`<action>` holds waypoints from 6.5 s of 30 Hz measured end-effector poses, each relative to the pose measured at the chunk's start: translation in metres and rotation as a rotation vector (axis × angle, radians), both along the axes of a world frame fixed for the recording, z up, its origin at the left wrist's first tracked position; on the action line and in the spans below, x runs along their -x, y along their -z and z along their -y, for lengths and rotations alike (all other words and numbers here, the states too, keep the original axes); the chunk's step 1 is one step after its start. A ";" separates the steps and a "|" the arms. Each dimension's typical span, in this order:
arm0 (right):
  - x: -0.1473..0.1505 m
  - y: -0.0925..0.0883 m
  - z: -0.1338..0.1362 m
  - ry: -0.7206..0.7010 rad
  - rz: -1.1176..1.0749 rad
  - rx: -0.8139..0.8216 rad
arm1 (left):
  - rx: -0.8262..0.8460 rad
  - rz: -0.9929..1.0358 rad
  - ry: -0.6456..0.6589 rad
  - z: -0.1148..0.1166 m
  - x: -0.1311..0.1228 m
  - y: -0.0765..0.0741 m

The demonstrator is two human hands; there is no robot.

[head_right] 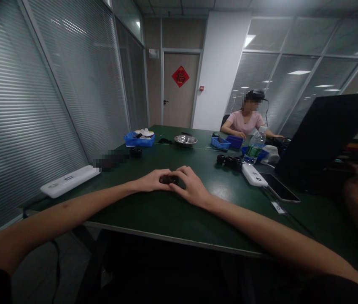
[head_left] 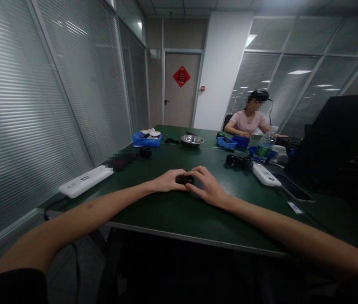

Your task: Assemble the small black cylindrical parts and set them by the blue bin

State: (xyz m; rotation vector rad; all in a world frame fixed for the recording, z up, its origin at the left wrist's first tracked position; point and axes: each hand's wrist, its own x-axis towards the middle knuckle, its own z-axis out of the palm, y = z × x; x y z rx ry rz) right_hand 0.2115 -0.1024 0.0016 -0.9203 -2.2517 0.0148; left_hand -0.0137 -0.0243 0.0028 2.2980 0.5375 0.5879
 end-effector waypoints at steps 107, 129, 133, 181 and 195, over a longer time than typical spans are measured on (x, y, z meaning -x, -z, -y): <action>-0.001 0.001 -0.001 -0.029 0.011 0.026 | 0.001 -0.003 -0.003 -0.001 0.000 0.001; -0.002 -0.002 0.002 -0.011 0.016 0.012 | 0.009 -0.005 0.023 0.004 0.000 -0.004; -0.002 -0.004 0.004 -0.106 0.004 0.011 | -0.041 -0.005 0.009 0.001 0.000 -0.001; 0.000 0.003 -0.002 0.085 -0.023 0.027 | -0.013 -0.008 0.017 -0.001 0.001 0.001; -0.003 0.006 -0.004 0.079 0.001 0.021 | -0.026 -0.020 -0.001 0.004 0.000 -0.005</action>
